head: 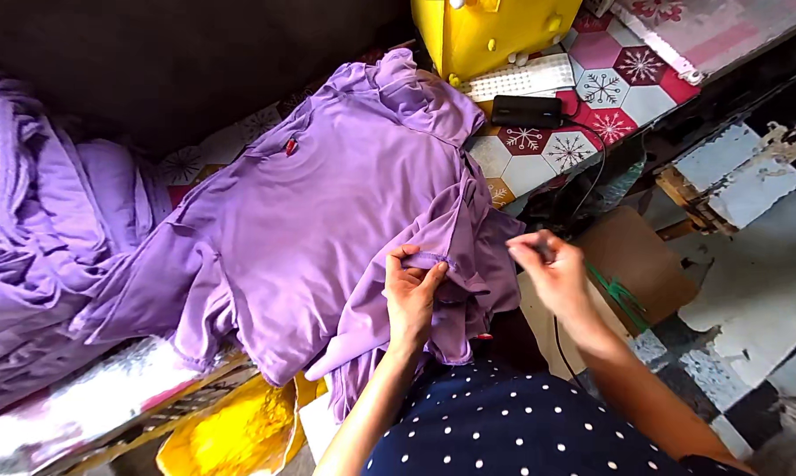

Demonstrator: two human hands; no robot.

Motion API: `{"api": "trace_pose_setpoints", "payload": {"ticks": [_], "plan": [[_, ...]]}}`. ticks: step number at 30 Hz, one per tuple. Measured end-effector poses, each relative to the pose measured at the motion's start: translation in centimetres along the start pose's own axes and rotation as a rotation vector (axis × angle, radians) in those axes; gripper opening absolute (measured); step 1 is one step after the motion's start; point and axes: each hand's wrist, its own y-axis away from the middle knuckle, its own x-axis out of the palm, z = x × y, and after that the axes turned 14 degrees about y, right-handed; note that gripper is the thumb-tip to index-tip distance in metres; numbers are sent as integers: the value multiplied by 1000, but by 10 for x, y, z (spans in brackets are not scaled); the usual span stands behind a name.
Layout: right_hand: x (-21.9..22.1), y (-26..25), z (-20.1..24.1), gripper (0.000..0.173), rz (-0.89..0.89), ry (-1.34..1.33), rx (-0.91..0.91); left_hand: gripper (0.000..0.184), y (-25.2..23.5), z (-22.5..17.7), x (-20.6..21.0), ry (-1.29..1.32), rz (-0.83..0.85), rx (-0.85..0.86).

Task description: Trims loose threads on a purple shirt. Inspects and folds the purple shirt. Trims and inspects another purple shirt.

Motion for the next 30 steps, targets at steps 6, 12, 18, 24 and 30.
{"api": "trace_pose_setpoints", "payload": {"ticks": [6, 12, 18, 24, 30], "plan": [[60, 5, 25, 19, -8, 28, -95, 44, 5, -1, 7, 38, -30, 1], [48, 8, 12, 9, -1, 33, -81, 43, 3, 9, 6, 77, -47, 62], [-19, -11, -14, 10, 60, 264, 162, 23, 4, 10, 1, 6, 26, 103], [17, 4, -15, 20, 45, -8, -76, 34, 5, 8, 7, -48, 30, 79], [60, 0, 1, 8, 58, -109, -174, 22, 7, 9, 0, -183, 117, 190]]}}
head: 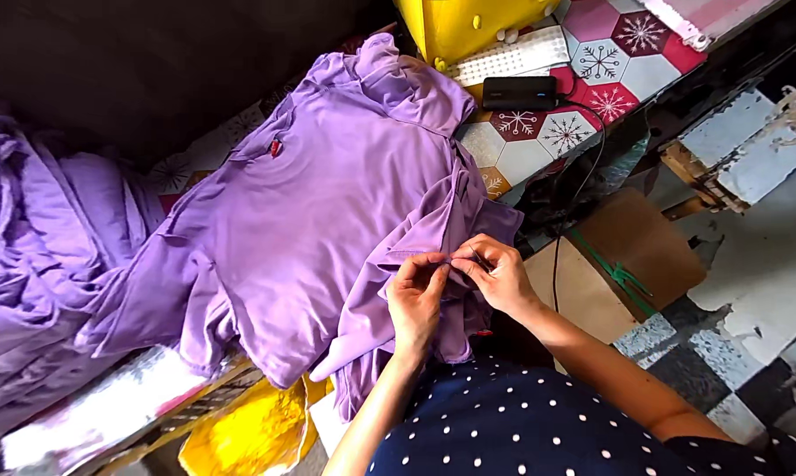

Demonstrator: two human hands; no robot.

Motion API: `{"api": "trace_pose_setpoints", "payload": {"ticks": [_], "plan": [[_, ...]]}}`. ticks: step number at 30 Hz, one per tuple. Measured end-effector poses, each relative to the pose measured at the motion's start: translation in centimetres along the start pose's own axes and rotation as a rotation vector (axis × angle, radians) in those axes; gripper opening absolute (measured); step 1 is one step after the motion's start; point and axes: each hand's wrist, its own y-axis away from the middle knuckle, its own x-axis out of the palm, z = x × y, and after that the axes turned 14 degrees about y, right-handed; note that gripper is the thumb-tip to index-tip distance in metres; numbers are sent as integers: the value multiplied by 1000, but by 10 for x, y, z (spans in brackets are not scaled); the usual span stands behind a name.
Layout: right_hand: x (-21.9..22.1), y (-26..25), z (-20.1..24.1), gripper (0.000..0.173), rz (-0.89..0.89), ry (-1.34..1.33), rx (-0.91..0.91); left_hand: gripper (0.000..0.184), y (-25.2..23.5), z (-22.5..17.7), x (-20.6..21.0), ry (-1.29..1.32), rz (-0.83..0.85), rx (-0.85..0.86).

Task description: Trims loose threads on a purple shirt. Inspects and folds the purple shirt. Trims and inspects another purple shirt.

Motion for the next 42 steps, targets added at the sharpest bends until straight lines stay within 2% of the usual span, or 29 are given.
{"api": "trace_pose_setpoints", "payload": {"ticks": [6, 10, 13, 16, 21, 29, 37, 42], "plan": [[-7, -10, 15, 9, 71, 207, -64, 15, 2, 3, -5, -274, 33, 65], [-3, -9, 25, 11, 114, 160, -125, 8, 0, 4, -3, -380, 12, 93], [-10, -10, 28, 19, 118, 72, 6, 5, -2, 2, -7, -254, -5, 61], [-22, -5, 26, 38, 161, 236, 53, 7, 0, 2, -8, -85, -58, -19], [-15, 16, 14, 33, 96, 478, -151, 11, 2, -1, -3, 45, -65, -119], [-4, 17, 17, 32, -97, 615, -243, 12, 5, -2, 1, 59, -22, -77], [-4, 20, 23, 30, -63, 640, -220, 12, 6, -3, 4, 74, -63, -81], [0, 18, 27, 31, -104, 654, -200, 13, 5, -4, 5, 85, -46, -61]]}}
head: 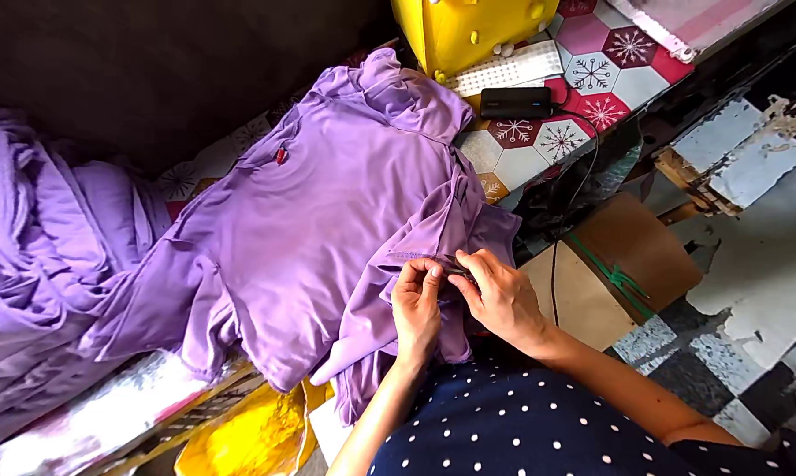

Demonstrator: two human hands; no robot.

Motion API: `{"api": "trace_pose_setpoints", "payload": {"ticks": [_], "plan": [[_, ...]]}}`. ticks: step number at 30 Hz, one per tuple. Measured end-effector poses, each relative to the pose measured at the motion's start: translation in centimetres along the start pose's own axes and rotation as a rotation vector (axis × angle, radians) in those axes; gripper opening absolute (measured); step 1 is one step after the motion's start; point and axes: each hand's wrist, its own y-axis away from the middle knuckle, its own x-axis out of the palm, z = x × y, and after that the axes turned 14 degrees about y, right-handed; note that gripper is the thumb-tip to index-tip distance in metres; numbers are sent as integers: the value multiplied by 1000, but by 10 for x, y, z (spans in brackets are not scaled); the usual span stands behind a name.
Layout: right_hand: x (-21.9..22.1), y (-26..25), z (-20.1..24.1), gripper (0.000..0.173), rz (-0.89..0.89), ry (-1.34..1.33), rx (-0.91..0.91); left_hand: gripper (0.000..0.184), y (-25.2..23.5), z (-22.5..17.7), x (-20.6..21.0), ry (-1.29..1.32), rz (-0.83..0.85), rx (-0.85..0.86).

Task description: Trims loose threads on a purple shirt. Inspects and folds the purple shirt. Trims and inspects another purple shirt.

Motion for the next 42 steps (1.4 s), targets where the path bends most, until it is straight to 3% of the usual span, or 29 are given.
{"api": "trace_pose_setpoints", "payload": {"ticks": [6, 9, 11, 14, 15, 16, 18, 20, 22, 25, 31, 42], "plan": [[7, -1, 1, 22, -26, 24, 6, 12, 0, 3, 0, -28, 11, -18], [9, 3, -2, 21, -34, -78, 48, 12, 5, -15, -23, -90, -12, 14], [8, 7, -9, 20, 0, -192, 98, 16, 12, -35, -61, -78, -218, 79], [10, 10, -21, 28, 56, -329, 138, 27, 18, -56, -117, 113, -775, 98], [11, 11, -23, 30, 74, -354, 137, 33, 19, -60, -124, 161, -871, 88], [12, 11, -23, 31, 82, -376, 126, 40, 21, -64, -121, 161, -868, 63], [14, 9, -19, 31, 75, -395, 82, 50, 23, -67, -93, 82, -651, -47], [12, 8, -16, 31, 68, -401, 36, 45, 17, -64, -56, 4, -369, -193], [10, 6, -14, 31, 62, -410, -7, 29, 2, -54, -25, -23, -203, -301], [9, 3, -18, 31, 51, -410, -50, 9, -22, -32, -3, 13, -226, -374], [11, -15, -30, 31, 41, -360, -73, 16, -17, -18, 4, 141, -218, -253], [16, -18, -30, 27, 71, -418, -89, 19, -14, -13, 5, 58, -145, -123]]}}
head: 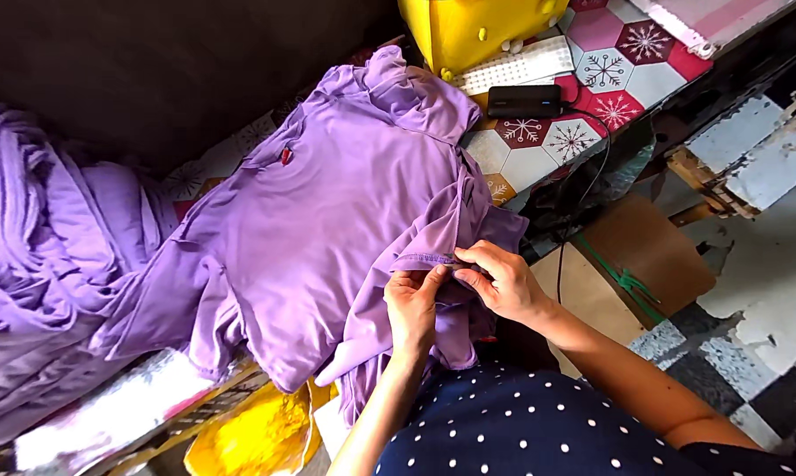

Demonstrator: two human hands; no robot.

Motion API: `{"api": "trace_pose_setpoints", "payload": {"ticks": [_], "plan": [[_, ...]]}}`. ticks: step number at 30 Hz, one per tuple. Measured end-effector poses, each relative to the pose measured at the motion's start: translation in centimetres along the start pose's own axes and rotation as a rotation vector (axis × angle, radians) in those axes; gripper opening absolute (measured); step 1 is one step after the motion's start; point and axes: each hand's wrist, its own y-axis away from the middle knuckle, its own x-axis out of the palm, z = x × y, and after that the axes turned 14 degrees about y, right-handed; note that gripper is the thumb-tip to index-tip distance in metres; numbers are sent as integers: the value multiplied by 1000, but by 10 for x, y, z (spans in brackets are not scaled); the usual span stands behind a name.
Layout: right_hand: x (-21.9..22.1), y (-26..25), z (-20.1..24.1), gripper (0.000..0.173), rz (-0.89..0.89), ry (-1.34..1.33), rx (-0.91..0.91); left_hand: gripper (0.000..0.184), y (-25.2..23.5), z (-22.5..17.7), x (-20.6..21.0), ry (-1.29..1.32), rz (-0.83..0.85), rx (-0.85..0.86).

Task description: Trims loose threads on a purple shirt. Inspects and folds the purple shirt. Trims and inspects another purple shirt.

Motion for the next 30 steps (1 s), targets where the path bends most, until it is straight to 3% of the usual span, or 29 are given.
{"api": "trace_pose_setpoints", "payload": {"ticks": [6, 9, 13, 30], "plan": [[2, -2, 2, 20, -56, 43, 4, 18, 0, 0, -1, -27, 8, 15], [1, -2, 0, 18, -67, -81, 80, 26, 0, 0, 2, 44, -18, -20], [4, 3, -9, 27, -17, -162, 78, 34, -2, -2, 4, 97, -46, -65], [5, 4, -5, 19, -90, 14, 7, 34, 3, -4, 2, 43, 4, -62]]}}
